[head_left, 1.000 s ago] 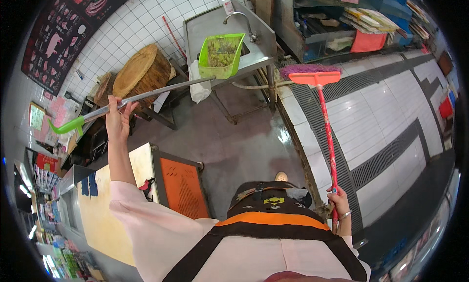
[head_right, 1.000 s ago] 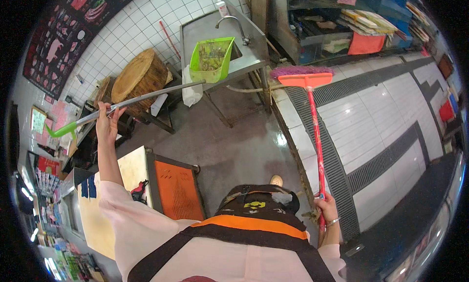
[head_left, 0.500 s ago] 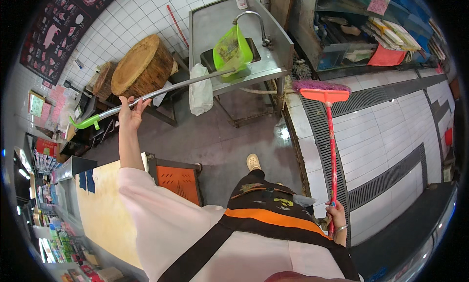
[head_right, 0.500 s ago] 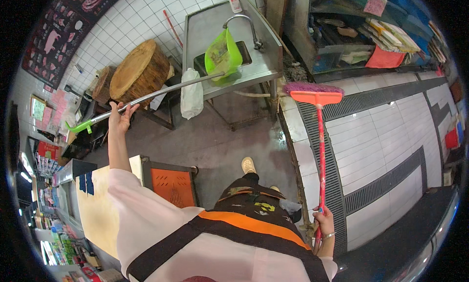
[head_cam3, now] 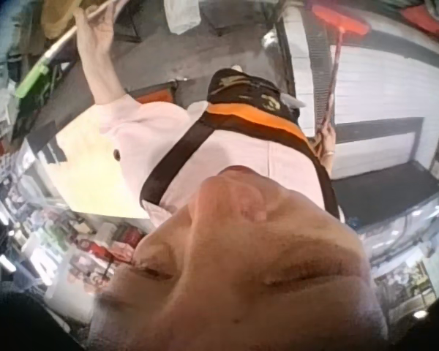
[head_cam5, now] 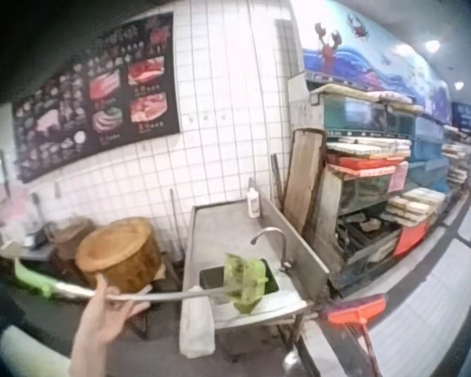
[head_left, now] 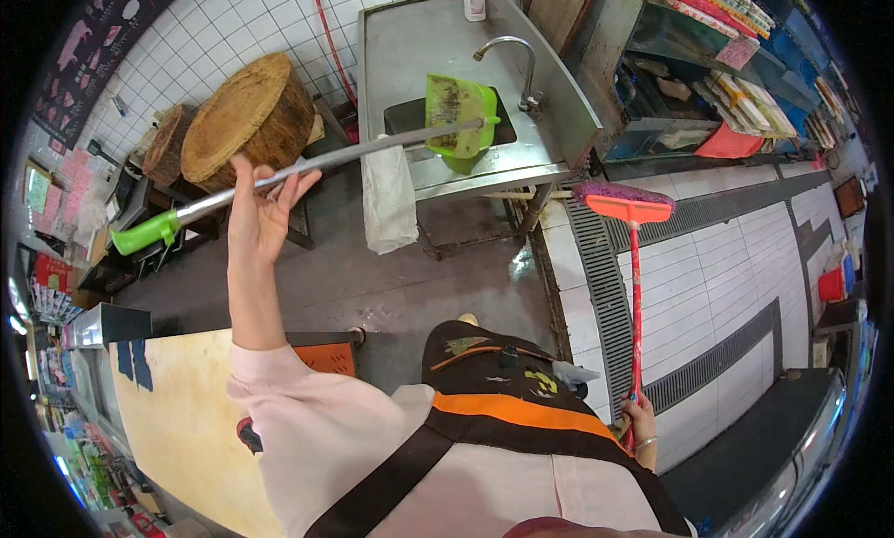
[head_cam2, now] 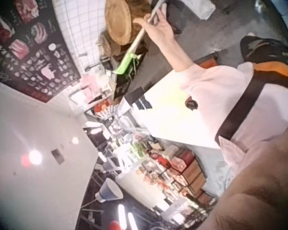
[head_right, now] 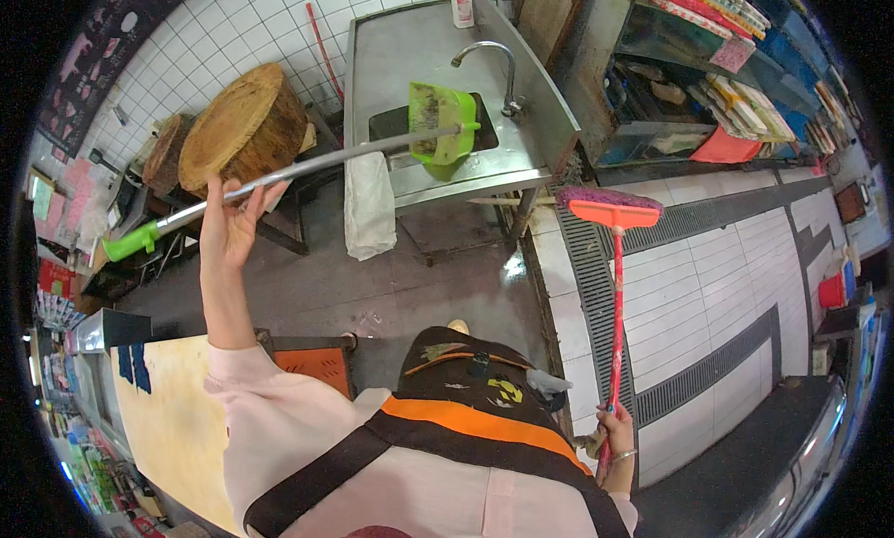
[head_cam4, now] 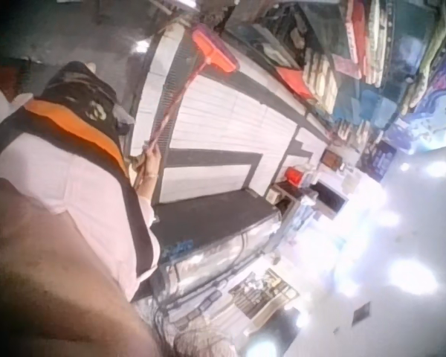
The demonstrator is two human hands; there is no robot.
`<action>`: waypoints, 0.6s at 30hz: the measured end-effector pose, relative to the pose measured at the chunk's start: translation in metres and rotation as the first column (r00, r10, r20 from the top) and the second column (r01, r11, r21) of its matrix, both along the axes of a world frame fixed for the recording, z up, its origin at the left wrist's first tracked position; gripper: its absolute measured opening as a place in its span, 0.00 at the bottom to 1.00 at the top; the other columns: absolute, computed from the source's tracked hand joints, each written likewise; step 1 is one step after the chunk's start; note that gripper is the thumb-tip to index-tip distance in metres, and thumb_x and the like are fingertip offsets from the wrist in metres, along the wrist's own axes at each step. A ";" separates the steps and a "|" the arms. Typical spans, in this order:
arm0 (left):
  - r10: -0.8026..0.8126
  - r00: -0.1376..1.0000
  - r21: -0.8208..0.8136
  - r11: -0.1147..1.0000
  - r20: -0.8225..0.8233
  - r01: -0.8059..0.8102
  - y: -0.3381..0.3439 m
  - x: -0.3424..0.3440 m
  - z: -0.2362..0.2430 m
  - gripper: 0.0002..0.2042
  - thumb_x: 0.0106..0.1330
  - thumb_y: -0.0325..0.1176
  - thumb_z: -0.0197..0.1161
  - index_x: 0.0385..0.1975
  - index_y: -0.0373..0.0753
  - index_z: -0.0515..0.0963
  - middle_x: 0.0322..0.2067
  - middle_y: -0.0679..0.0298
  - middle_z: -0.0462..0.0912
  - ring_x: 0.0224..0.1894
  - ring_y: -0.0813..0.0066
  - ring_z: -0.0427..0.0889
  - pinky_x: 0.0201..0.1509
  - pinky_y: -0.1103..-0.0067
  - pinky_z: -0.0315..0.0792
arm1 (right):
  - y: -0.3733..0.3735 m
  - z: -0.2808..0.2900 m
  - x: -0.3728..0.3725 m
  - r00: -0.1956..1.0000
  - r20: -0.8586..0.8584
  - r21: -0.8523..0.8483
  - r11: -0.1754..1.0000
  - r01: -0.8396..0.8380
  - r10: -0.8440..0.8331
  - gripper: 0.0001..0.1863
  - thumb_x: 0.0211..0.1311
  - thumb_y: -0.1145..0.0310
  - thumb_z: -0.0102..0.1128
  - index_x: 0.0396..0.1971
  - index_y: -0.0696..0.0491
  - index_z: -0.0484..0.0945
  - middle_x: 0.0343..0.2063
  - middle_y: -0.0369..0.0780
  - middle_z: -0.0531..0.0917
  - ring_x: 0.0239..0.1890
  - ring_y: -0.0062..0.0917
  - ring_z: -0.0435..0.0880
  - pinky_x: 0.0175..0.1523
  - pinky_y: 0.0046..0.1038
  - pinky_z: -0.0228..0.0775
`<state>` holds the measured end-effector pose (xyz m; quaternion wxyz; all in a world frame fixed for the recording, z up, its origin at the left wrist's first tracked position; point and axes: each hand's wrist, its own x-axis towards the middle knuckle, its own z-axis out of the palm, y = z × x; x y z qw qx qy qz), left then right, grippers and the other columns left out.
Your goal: The person sweeps debris from the supermarket floor into a dustpan using a broom. They then walk to a sink area, open a plastic bag, and empty the dustpan contents into the bag. Finally, they sweep the remaining debris from the floor into the bag and tie it shut.
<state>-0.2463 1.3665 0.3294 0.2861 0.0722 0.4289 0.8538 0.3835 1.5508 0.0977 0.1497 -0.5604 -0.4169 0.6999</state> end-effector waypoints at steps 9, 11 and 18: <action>-0.086 0.979 -0.210 0.977 -0.183 0.046 0.068 -0.025 0.009 0.17 0.65 0.46 0.54 0.22 0.39 0.68 0.21 0.70 0.67 0.27 0.77 0.79 0.44 0.69 0.80 | 0.010 -0.006 -0.039 0.998 -0.005 0.029 0.998 0.055 -0.055 0.07 0.49 0.77 0.56 0.31 0.57 0.75 0.15 0.28 0.70 0.13 0.11 0.65 0.19 0.13 0.54; -0.079 0.977 -0.238 0.971 -0.198 0.030 0.079 -0.021 0.015 0.16 0.65 0.46 0.55 0.22 0.40 0.68 0.21 0.71 0.67 0.27 0.77 0.80 0.44 0.69 0.80 | 0.013 -0.018 -0.033 0.997 -0.036 0.022 0.998 0.063 -0.063 0.07 0.49 0.77 0.56 0.31 0.57 0.75 0.15 0.28 0.69 0.14 0.11 0.65 0.19 0.13 0.53; -0.177 0.935 -0.288 0.954 -0.306 0.087 0.115 0.015 0.041 0.15 0.65 0.45 0.56 0.23 0.41 0.69 0.21 0.71 0.70 0.29 0.76 0.80 0.45 0.69 0.78 | 0.040 -0.033 -0.023 0.998 -0.043 -0.034 0.998 0.045 -0.047 0.08 0.50 0.76 0.56 0.32 0.57 0.74 0.15 0.28 0.69 0.14 0.11 0.64 0.20 0.14 0.54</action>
